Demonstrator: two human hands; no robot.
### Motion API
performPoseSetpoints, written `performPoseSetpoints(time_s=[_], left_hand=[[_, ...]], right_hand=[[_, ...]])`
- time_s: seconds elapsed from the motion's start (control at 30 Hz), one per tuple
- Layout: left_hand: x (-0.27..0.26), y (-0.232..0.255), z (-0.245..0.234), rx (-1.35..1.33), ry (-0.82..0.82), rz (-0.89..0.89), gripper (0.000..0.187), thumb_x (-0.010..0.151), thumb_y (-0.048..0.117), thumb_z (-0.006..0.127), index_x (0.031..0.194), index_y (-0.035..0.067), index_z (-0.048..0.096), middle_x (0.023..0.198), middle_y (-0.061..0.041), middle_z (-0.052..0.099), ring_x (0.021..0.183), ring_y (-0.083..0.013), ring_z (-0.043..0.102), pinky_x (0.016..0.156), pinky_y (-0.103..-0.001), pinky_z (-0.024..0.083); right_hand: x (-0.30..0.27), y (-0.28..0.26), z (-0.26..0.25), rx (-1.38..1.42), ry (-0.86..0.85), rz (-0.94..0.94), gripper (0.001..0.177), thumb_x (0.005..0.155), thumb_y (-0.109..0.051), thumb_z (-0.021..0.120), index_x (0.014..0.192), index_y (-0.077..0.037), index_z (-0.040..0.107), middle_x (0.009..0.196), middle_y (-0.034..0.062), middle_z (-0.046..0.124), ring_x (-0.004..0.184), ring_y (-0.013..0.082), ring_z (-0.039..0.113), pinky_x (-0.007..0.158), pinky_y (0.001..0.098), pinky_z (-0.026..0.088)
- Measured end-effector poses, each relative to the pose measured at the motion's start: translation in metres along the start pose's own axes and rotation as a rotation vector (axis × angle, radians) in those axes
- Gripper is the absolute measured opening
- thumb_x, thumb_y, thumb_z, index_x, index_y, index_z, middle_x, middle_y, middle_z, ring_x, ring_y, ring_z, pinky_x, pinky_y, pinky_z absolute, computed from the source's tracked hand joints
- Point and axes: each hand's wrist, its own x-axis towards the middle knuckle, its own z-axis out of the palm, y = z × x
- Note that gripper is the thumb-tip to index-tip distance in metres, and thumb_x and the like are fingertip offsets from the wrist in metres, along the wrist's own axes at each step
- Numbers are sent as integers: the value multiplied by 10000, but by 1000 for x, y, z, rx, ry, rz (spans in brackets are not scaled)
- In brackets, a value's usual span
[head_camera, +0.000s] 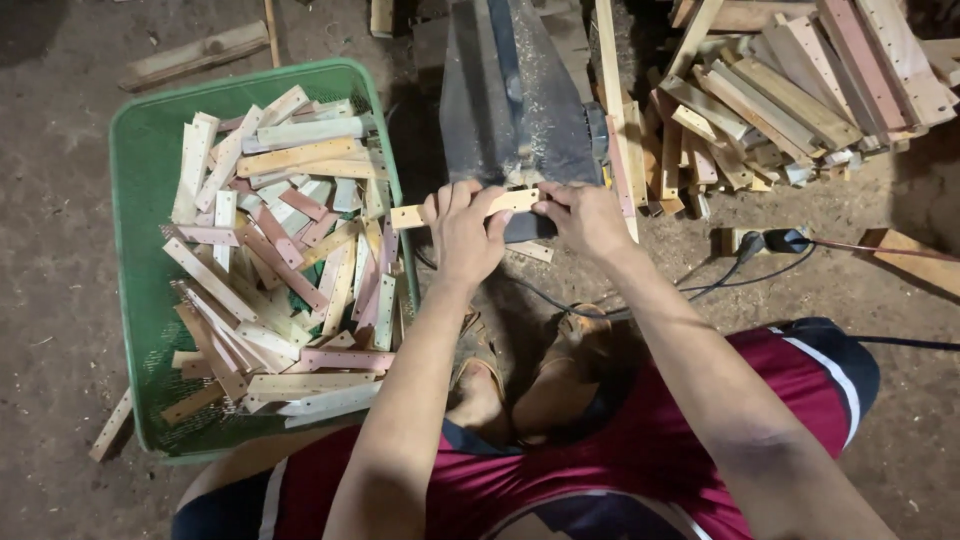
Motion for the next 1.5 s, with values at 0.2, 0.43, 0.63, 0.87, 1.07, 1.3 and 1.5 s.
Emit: performPoseSetpoints(time_s=[0.2,0.43,0.63,0.87,1.07,1.3,1.5], left_hand=[[3,1,1,-7,21,-27,288,797,318,802,1066,253,725,1040,15,574,1085,-224,521,1049,-459,318],[5,3,0,-10,10,-44,300,785,318,815,1064,258,722,1035,25,577,1087,-218,521,1057,-466,320],[7,5,-3,-10,9,-57,286,791,320,811,1055,253,723,1041,20,581,1080,-219,522,1059,-460,310],[7,4,0,-7,1,-67,257,803,312,805,1045,262,734,1020,35,575,1063,-205,520,1065,-456,295],[6,3,2,-4,13,-76,263,791,311,817,1041,263,750,1018,35,582,1072,-200,525,1066,-457,295],[8,4,1,-21,34,-76,284,767,291,837,1038,249,761,1006,32,585,1066,-198,533,1064,-451,301],[8,5,0,-19,41,-92,271,761,285,841,1019,254,762,995,38,586,1066,-190,541,1068,-443,306]], right_hand=[[7,14,9,-30,-4,-2,296,926,-318,746,1207,-231,778,1053,67,788,1036,332,723,881,469,578],[6,17,13,-39,2,8,326,922,-346,752,1228,-236,769,1036,72,784,1037,320,723,881,469,580],[6,10,8,-3,11,-1,309,916,-319,763,1204,-208,779,978,100,785,996,346,731,855,474,581],[9,20,16,-26,12,-6,277,913,-331,758,1177,-253,788,930,85,777,963,332,733,827,468,585],[10,18,13,-21,-6,-1,257,913,-324,753,1149,-229,791,917,99,772,952,346,733,813,470,581],[14,32,22,-15,-20,-1,291,915,-336,757,1165,-188,782,982,115,781,989,356,728,833,464,581],[18,32,21,-54,-21,-17,289,925,-340,746,1172,-194,782,991,112,784,987,351,732,843,475,581]])
